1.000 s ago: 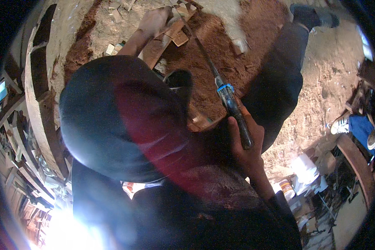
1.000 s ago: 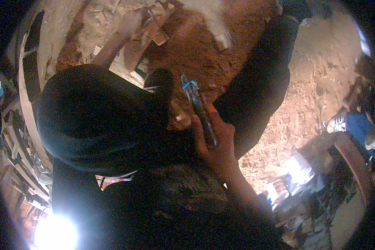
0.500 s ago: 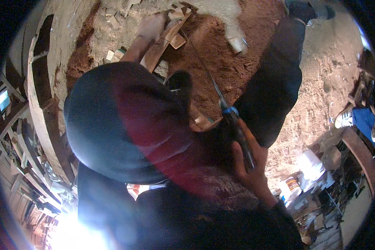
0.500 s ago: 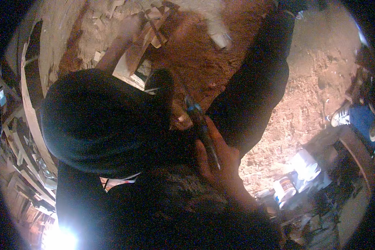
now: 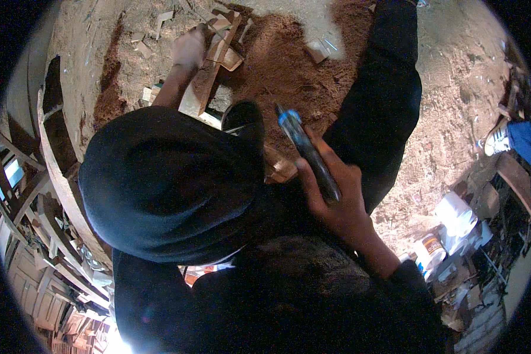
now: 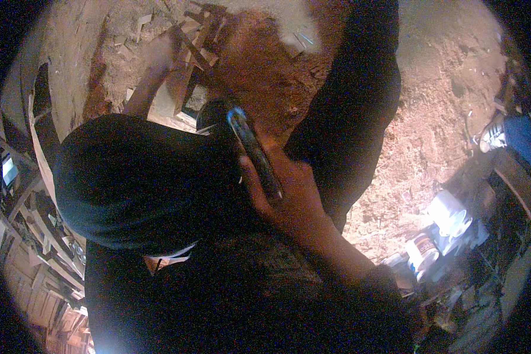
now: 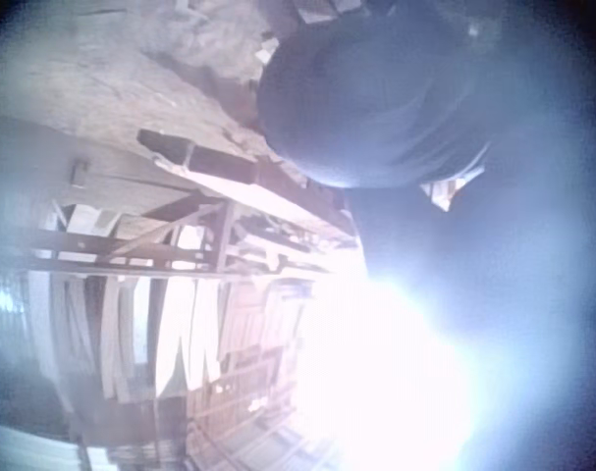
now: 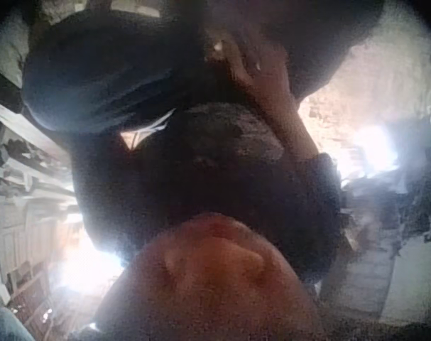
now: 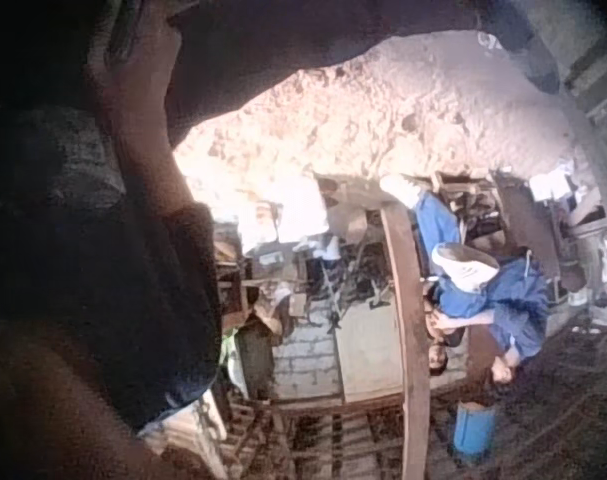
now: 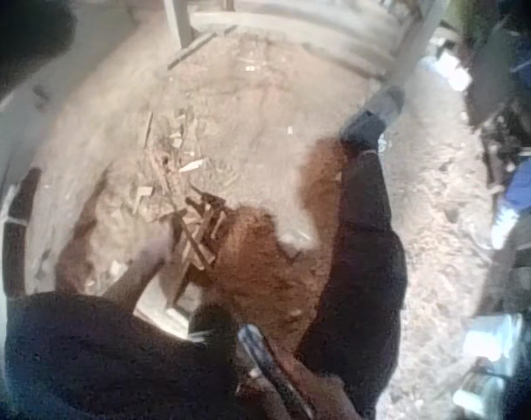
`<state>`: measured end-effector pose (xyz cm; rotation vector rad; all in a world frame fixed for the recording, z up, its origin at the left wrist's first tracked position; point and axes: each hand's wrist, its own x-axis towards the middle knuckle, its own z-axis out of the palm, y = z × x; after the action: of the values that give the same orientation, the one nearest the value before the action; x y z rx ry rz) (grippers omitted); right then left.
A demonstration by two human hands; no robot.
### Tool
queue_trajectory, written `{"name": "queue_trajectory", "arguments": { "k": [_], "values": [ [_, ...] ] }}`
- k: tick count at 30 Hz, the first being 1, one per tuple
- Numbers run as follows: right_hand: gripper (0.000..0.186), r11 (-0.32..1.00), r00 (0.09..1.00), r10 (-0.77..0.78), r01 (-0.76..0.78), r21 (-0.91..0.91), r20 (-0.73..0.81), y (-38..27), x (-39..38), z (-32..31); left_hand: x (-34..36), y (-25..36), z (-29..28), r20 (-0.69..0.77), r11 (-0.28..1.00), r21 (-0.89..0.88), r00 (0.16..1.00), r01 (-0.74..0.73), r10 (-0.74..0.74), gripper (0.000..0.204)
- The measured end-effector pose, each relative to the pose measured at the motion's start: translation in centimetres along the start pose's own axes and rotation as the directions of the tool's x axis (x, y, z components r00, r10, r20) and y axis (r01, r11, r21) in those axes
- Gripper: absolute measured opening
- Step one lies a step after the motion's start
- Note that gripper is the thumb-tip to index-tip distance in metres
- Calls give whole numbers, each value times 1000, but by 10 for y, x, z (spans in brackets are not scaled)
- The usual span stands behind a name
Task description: The person uses a hand saw to cut a small piece of wood held in place by the left hand. The sawing motion is repetitive and focused on a single cut line, producing sawdust on the floor.
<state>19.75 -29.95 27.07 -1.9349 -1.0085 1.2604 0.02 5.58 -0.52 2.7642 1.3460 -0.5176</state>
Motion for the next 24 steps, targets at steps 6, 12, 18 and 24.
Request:
{"name": "queue_trajectory", "arguments": {
  "k": [6,12,18,24],
  "values": [
    [49,995,994,-90,87,-55,-55,6,-28,-12,-17,4,-19,-177,994,26,978,-110,113,20],
    [41,1000,1000,0,0,8,-8,-2,14,-2,-12,6,-18,-128,997,47,989,-64,69,19],
    [41,995,1000,13,-12,-100,12,-4,-10,-4,-3,-5,5,-172,993,-15,979,-114,110,18],
    [43,992,997,-77,75,-102,-21,0,-12,-10,-3,0,2,-210,992,-64,973,-111,95,30]
  ]
}}
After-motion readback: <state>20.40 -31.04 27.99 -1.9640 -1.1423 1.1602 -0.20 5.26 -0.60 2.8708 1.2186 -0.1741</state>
